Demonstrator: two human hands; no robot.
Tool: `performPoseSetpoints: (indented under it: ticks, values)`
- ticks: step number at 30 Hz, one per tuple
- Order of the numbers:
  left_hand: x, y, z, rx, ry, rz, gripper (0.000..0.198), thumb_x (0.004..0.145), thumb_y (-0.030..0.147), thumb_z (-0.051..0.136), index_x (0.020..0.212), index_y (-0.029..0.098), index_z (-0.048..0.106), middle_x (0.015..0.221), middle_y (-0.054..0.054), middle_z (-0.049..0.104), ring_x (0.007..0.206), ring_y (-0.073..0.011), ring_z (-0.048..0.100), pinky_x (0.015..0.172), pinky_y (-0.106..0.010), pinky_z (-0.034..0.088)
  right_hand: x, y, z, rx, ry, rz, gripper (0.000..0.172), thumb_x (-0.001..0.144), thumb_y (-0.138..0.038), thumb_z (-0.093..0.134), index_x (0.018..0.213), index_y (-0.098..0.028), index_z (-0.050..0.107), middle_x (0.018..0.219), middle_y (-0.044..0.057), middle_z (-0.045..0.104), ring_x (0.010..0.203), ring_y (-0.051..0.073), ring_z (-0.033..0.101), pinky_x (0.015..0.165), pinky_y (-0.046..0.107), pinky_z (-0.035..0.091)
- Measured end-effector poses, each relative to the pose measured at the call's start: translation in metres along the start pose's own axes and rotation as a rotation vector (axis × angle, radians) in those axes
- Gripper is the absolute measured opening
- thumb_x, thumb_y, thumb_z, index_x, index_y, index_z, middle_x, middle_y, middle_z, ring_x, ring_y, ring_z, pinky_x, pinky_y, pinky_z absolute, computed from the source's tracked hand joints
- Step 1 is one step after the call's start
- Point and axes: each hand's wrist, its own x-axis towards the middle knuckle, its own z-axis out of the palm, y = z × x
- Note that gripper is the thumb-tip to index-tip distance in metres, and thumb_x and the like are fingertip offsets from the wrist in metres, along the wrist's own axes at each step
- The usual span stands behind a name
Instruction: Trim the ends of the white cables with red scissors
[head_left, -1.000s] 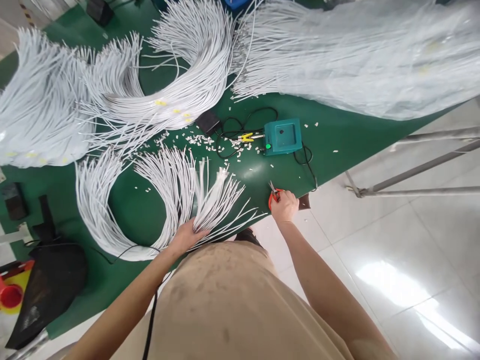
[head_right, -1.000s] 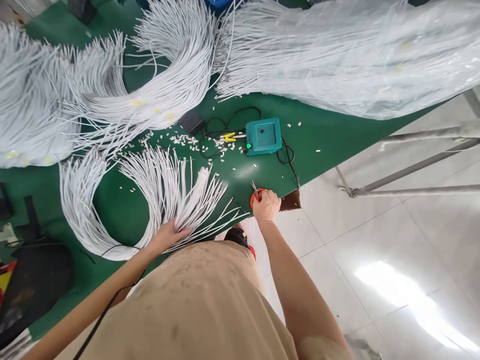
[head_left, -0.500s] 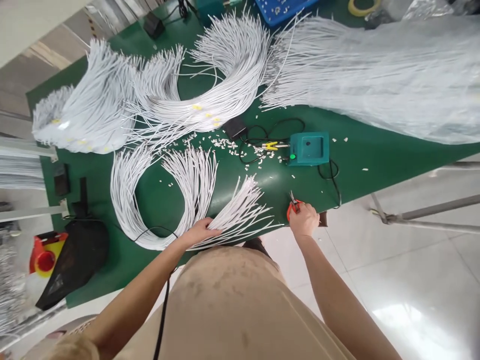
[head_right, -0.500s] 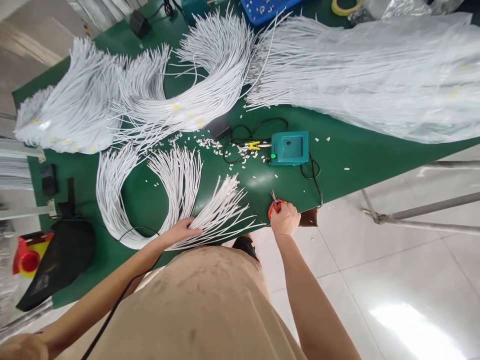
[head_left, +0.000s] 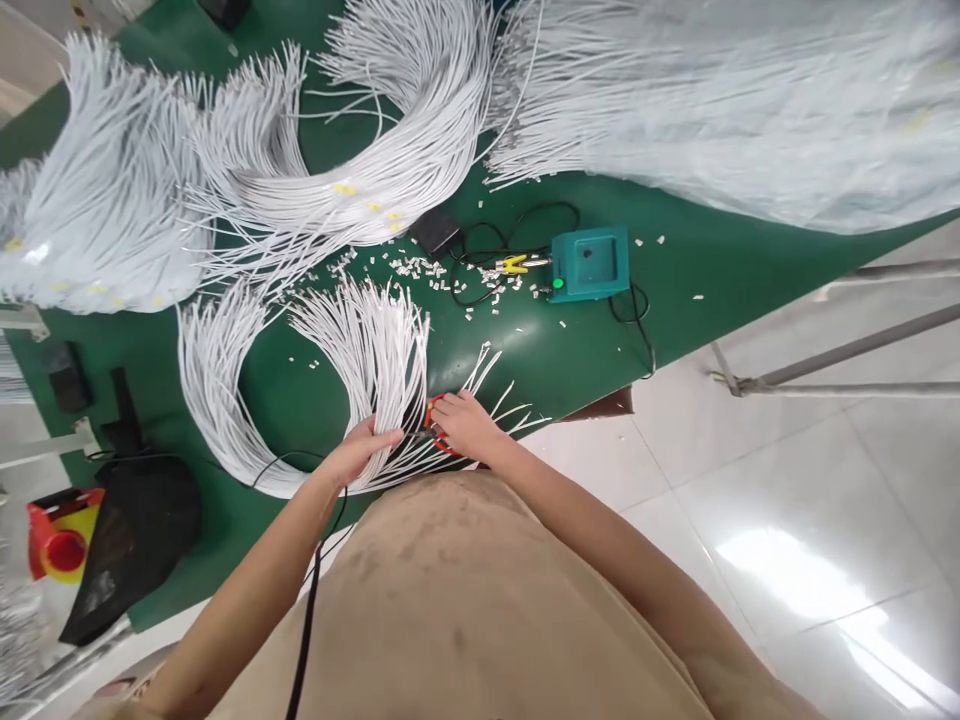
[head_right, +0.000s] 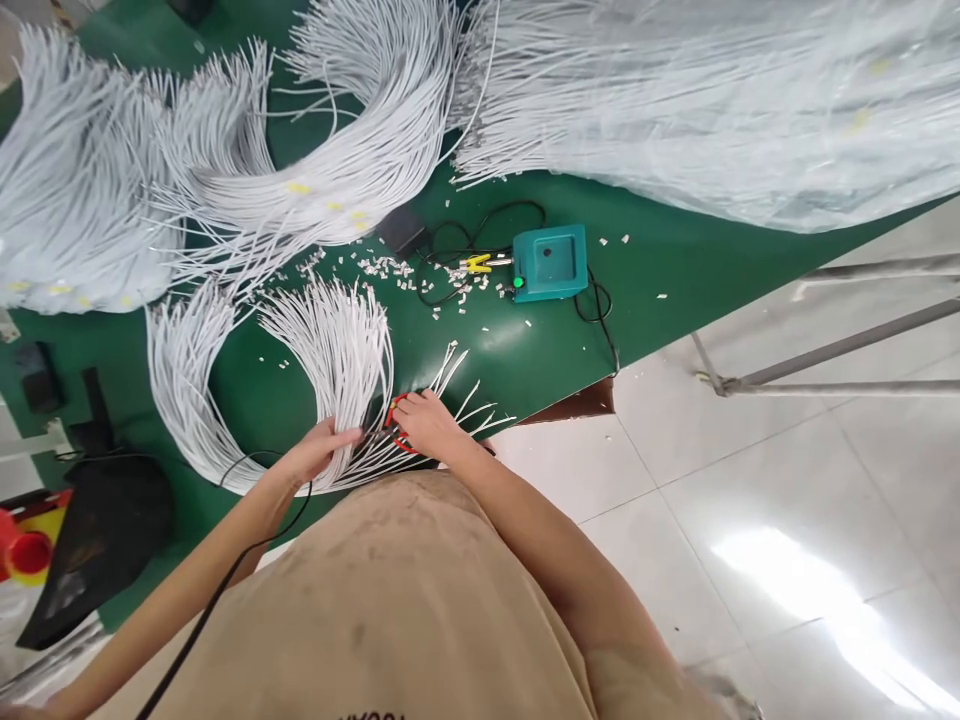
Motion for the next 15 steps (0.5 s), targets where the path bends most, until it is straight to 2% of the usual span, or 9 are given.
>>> performPoseSetpoints:
  ticks: [3, 6, 8, 10, 12, 13, 15]
  values:
    - [-0.013, 0.008, -0.01, 0.057, -0.023, 0.017, 0.053, 0.058, 0.036, 0.072, 0.103, 0.012, 0.057, 0.072, -0.004, 0.063, 0.071, -0.0177, 0.059, 0.071, -0.03, 0.044, -0.01, 0.015, 0.002, -0.053, -0.06, 0.019, 0.016, 0.084, -0.015, 0.041, 0.088, -0.012, 0.056, 0.091, 0.01, 0.057, 0.09, 0.02, 0.043, 0.076, 0.033, 0.027]
    - [-0.024, 0.019, -0.017, 0.085, -0.064, 0.06, 0.032, 0.059, 0.033, 0.072, 0.082, 0.013, 0.063, 0.073, -0.004, 0.062, 0.072, -0.0172, 0.057, 0.074, -0.029, 0.042, -0.025, 0.018, -0.001, -0.048, -0.097, 0.065, 0.016, 0.084, -0.018, 0.043, 0.085, -0.012, 0.058, 0.088, 0.011, 0.057, 0.087, 0.021, 0.044, 0.075, 0.033, 0.028]
    - [-0.026, 0.026, -0.016, 0.108, -0.068, 0.102, 0.028, 0.057, 0.031, 0.073, 0.076, 0.013, 0.063, 0.079, -0.005, 0.062, 0.076, -0.0178, 0.056, 0.075, -0.028, 0.041, -0.025, 0.014, -0.002, 0.022, -0.109, 0.107, 0.017, 0.083, -0.02, 0.043, 0.08, -0.012, 0.059, 0.083, 0.011, 0.059, 0.085, 0.02, 0.046, 0.076, 0.034, 0.028]
    - [-0.025, 0.032, -0.012, 0.126, -0.043, 0.13, 0.031, 0.057, 0.031, 0.073, 0.08, 0.013, 0.063, 0.081, -0.005, 0.062, 0.077, -0.0177, 0.055, 0.075, -0.028, 0.041, -0.017, 0.008, 0.0, 0.255, -0.045, 0.201, 0.016, 0.081, -0.021, 0.046, 0.076, -0.013, 0.059, 0.082, 0.011, 0.06, 0.087, 0.02, 0.048, 0.08, 0.034, 0.029]
    - [-0.02, 0.035, -0.006, 0.14, 0.012, 0.141, 0.04, 0.056, 0.031, 0.073, 0.091, 0.013, 0.062, 0.08, -0.005, 0.061, 0.075, -0.0171, 0.055, 0.073, -0.028, 0.042, -0.003, 0.005, 0.004, 0.647, 0.1, 0.396, 0.011, 0.076, -0.023, 0.053, 0.071, -0.015, 0.059, 0.083, 0.009, 0.062, 0.089, 0.019, 0.05, 0.083, 0.033, 0.031]
    - [-0.017, 0.036, -0.003, 0.149, 0.045, 0.14, 0.047, 0.056, 0.031, 0.074, 0.097, 0.013, 0.061, 0.079, -0.004, 0.061, 0.074, -0.0168, 0.055, 0.072, -0.027, 0.042, 0.004, 0.005, 0.007, 0.856, 0.178, 0.526, 0.01, 0.072, -0.025, 0.057, 0.069, -0.016, 0.059, 0.081, 0.007, 0.063, 0.088, 0.019, 0.052, 0.082, 0.031, 0.033]
    - [-0.01, 0.036, 0.002, 0.168, 0.098, 0.116, 0.057, 0.054, 0.033, 0.075, 0.104, 0.012, 0.058, 0.077, -0.004, 0.061, 0.069, -0.0163, 0.056, 0.068, -0.027, 0.043, 0.018, 0.006, 0.013, 1.068, 0.274, 0.699, 0.016, 0.073, -0.032, 0.055, 0.072, -0.017, 0.059, 0.077, 0.005, 0.063, 0.081, 0.017, 0.056, 0.075, 0.029, 0.038]
